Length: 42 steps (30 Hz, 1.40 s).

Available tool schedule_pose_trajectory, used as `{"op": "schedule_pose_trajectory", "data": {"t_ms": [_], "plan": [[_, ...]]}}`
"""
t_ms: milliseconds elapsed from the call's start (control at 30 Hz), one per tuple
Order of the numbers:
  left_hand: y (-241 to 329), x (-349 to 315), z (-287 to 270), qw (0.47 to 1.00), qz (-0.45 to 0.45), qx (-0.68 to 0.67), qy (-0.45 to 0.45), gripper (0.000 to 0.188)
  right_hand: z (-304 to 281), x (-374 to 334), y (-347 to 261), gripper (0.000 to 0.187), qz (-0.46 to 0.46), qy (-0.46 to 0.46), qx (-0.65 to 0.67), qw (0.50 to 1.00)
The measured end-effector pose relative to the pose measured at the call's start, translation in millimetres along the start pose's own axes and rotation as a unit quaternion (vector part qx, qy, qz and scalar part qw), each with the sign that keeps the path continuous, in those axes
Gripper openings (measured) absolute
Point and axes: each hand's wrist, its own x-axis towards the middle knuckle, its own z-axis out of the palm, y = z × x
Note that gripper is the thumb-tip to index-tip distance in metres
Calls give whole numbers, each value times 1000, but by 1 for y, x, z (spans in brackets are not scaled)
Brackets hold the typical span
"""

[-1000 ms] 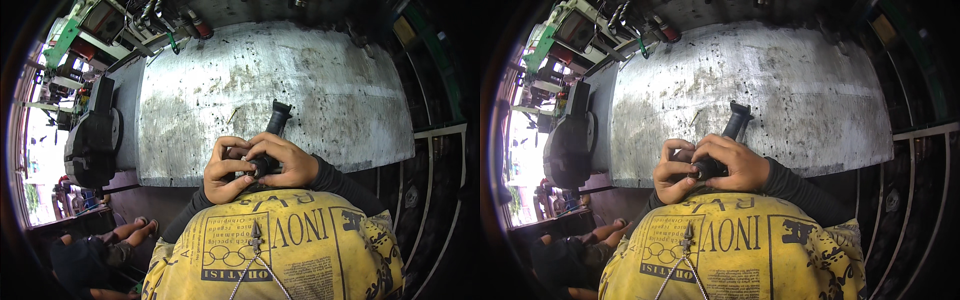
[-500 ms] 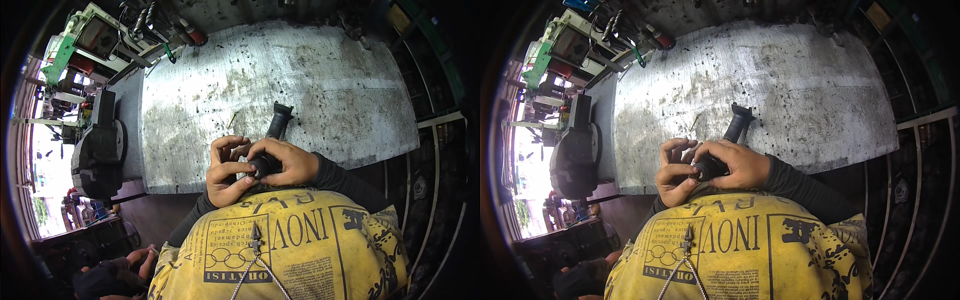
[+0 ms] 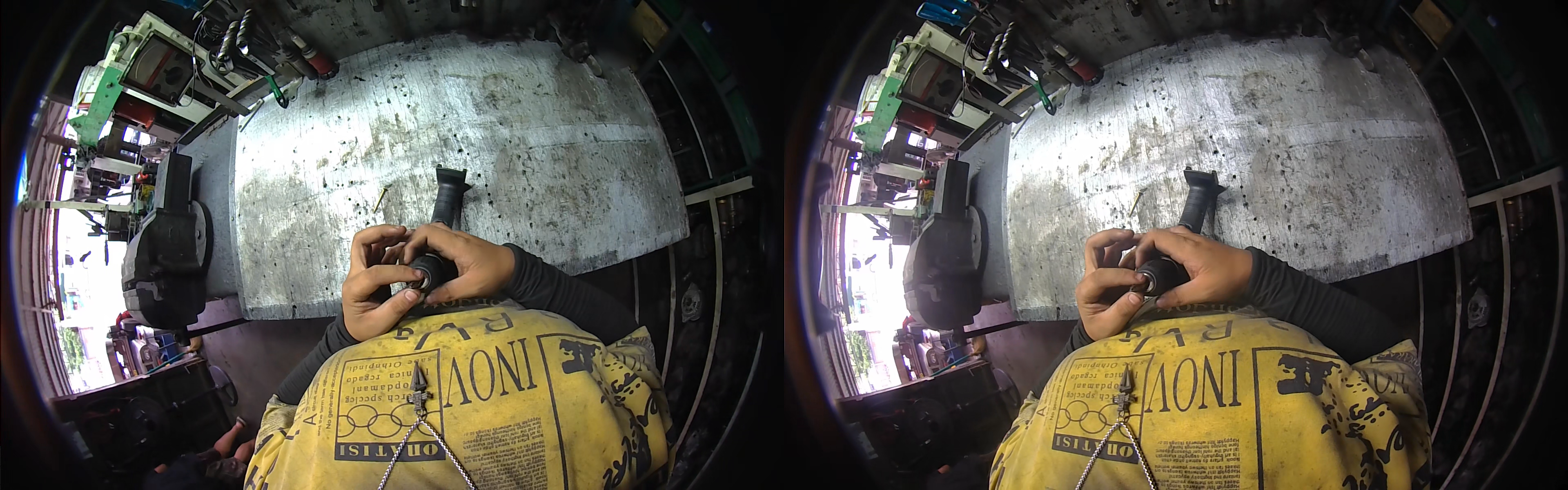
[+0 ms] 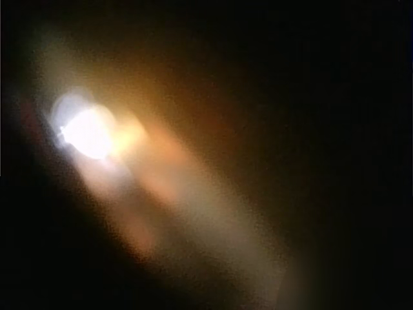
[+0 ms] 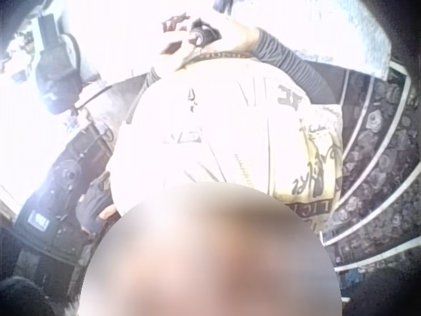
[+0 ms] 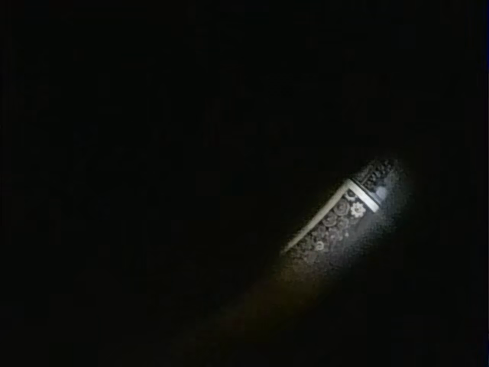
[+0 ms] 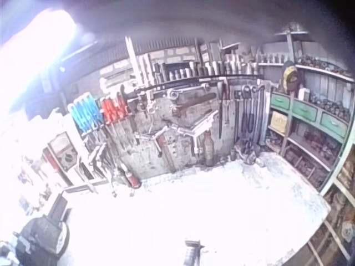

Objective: The person assembles a cordless power drill by inserting the battery pack, attaching a drill bit into the chuck, and tightening it. The person then places the assembled drill on a wall-mounted tool rack.

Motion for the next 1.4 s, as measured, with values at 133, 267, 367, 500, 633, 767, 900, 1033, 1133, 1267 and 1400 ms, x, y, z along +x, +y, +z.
{"op": "schedule_pose_trajectory", "data": {"t_ms": [133, 267, 367, 500, 633, 767, 900, 1033, 1133, 1267, 1400], "plan": [[2, 1, 0, 1000, -14, -3, 3, 16, 8, -1, -1, 70, 8, 46, 93, 995], [1, 3, -1, 1000, 4, 19, -6, 17, -1, 2, 2, 72, -58, 1, -14, 998], [1, 3, -1, 1000, 8, 24, -10, 17, -6, 2, 5, 74, -53, -36, -84, 994], [1, 1, 2, 1000, -9, -4, 13, 18, 3, 0, 4, 74, 17, 8, -21, 1000], [1, 1, -1, 1000, -4, 24, 8, 18, 8, 0, 2, 72, -22, 44, -50, 998], [0, 2, -1, 1000, -2, 12, 9, 17, -2, 2, 2, 69, -58, 9, -49, 997], [1, 0, -1, 1000, -11, 10, 9, 18, -4, 2, 3, 68, -33, -6, -60, 998], [0, 0, -1, 1000, -11, 2, 8, 19, 7, 0, 4, 71, 29, 50, 37, 998], [1, 1, 1, 1000, 0, -2, 11, 19, 11, -2, 3, 70, -13, 70, 37, 997], [2, 1, 2, 1000, -4, 7, 8, 18, -1, 0, 2, 67, -47, 20, 122, 991], [3, 1, -1, 999, -6, 31, -20, 17, -11, -1, 2, 63, -77, -15, -13, 997]]}}
